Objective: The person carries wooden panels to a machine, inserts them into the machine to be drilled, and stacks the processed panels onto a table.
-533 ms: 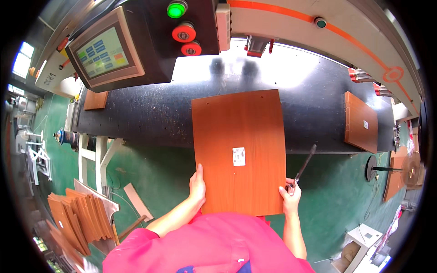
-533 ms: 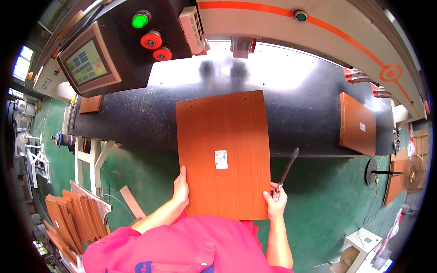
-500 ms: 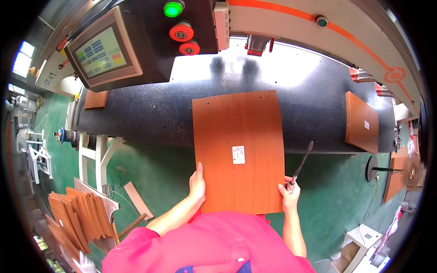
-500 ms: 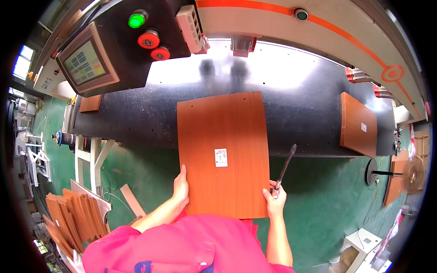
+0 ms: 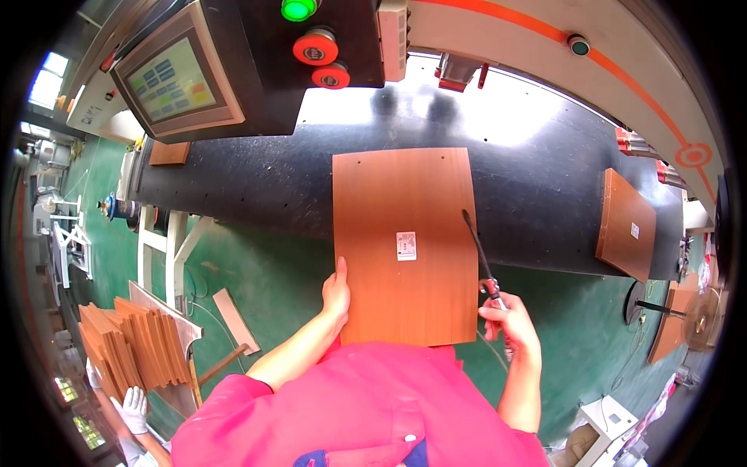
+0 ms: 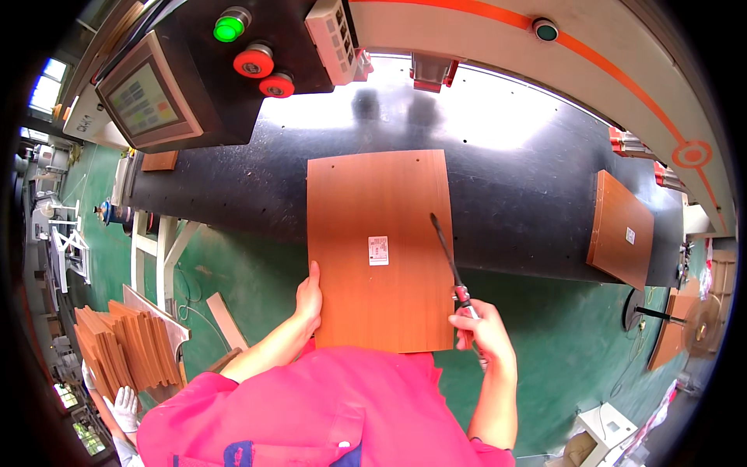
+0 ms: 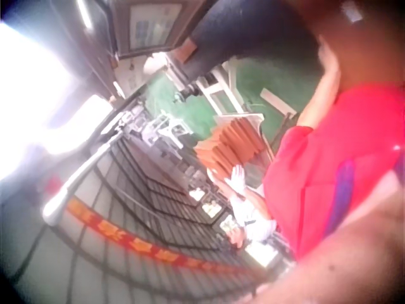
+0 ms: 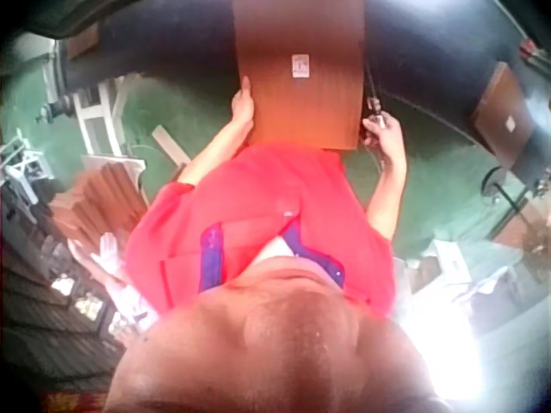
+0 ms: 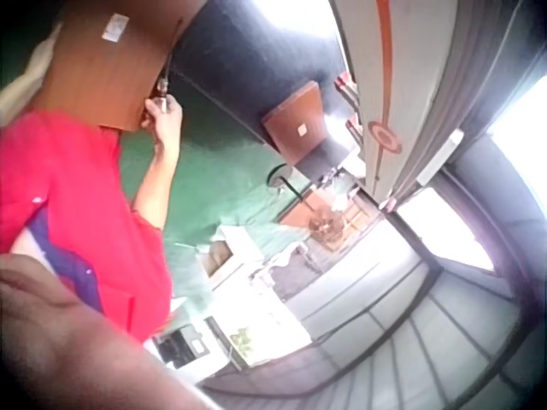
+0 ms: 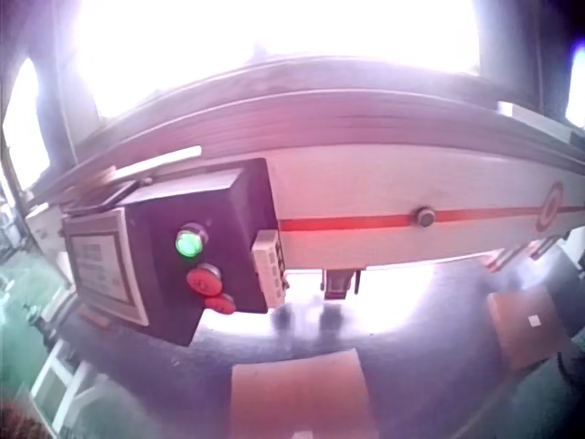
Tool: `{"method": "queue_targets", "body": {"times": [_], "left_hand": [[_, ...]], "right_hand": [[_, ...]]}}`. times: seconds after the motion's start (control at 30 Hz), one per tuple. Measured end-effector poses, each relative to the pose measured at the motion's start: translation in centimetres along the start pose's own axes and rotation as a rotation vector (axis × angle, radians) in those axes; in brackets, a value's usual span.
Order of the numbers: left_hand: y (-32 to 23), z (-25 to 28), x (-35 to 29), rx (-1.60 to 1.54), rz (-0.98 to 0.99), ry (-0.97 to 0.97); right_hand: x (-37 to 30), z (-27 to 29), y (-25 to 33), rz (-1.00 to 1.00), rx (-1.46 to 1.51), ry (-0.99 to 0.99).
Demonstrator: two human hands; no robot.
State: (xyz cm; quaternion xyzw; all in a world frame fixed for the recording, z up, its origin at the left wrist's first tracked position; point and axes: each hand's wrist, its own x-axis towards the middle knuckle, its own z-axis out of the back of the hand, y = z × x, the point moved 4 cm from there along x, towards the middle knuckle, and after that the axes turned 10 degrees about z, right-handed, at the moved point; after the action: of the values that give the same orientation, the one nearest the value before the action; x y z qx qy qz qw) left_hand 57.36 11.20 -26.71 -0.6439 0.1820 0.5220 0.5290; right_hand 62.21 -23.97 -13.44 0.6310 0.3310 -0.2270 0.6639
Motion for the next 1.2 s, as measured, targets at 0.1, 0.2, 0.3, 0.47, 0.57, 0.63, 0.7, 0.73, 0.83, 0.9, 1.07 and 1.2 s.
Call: {"method": "queue_targets", "body": {"times": [0.1,0.2,0.3,0.47,0.57,0.63,0.7,0.73,0.83,0.9,1.07,1.2], "left_hand": [[-0.3,-0.7,1.5,-0.013,0.023,0.086],[-1.1,-1.7,0.1,-0.025,0.07,0.102],[-1.2,-1.9,0.3,-0.043,0.078,0.165],[-1.9,-1.8,0.9,-0.025,0.146,0.115],[-1.7,-0.7,-0.2,0.085,0.033,0.106],[-1.3,0.6,-1.7,0.372,-0.157,0.05],[-1.0,1.5,-4.2,0.734,-0.446,-0.087],[-1.6,1.5,-4.7,0.732,-0.454,-0.089],[-5.1,-2.1,-7.5,1.207,-1.12,0.025],[-5.7,-4.4,-5.0,1.305,-1.146,0.046],[-8.9,-9.3,-2.4,1.587,-1.127,-0.168],[-12.5,-10.1,-0.1,1.415,-1.272,-0.125]], "right_hand": [[-0.1,-2.2,-1.0,-0.13,0.089,0.11],[0.0,-3.8,-1.0,-0.106,0.14,0.129],[0.7,-4.5,-1.2,-0.129,0.218,0.12],[2.6,-4.4,-2.3,0.041,0.253,-0.024],[3.0,-1.7,-1.8,0.174,0.081,-0.268],[3.6,0.4,-3.5,0.155,-0.083,-0.335],[3.8,1.2,-4.6,0.074,-0.163,-0.285],[4.1,1.1,-4.7,0.082,-0.161,-0.284],[5.7,0.1,-3.5,0.163,-0.242,-0.209],[7.7,0.0,-2.6,0.172,-0.218,-0.153],[11.7,-1.2,0.2,0.357,-0.068,-0.093],[11.6,-1.7,2.1,0.443,-0.051,-0.149]]}}
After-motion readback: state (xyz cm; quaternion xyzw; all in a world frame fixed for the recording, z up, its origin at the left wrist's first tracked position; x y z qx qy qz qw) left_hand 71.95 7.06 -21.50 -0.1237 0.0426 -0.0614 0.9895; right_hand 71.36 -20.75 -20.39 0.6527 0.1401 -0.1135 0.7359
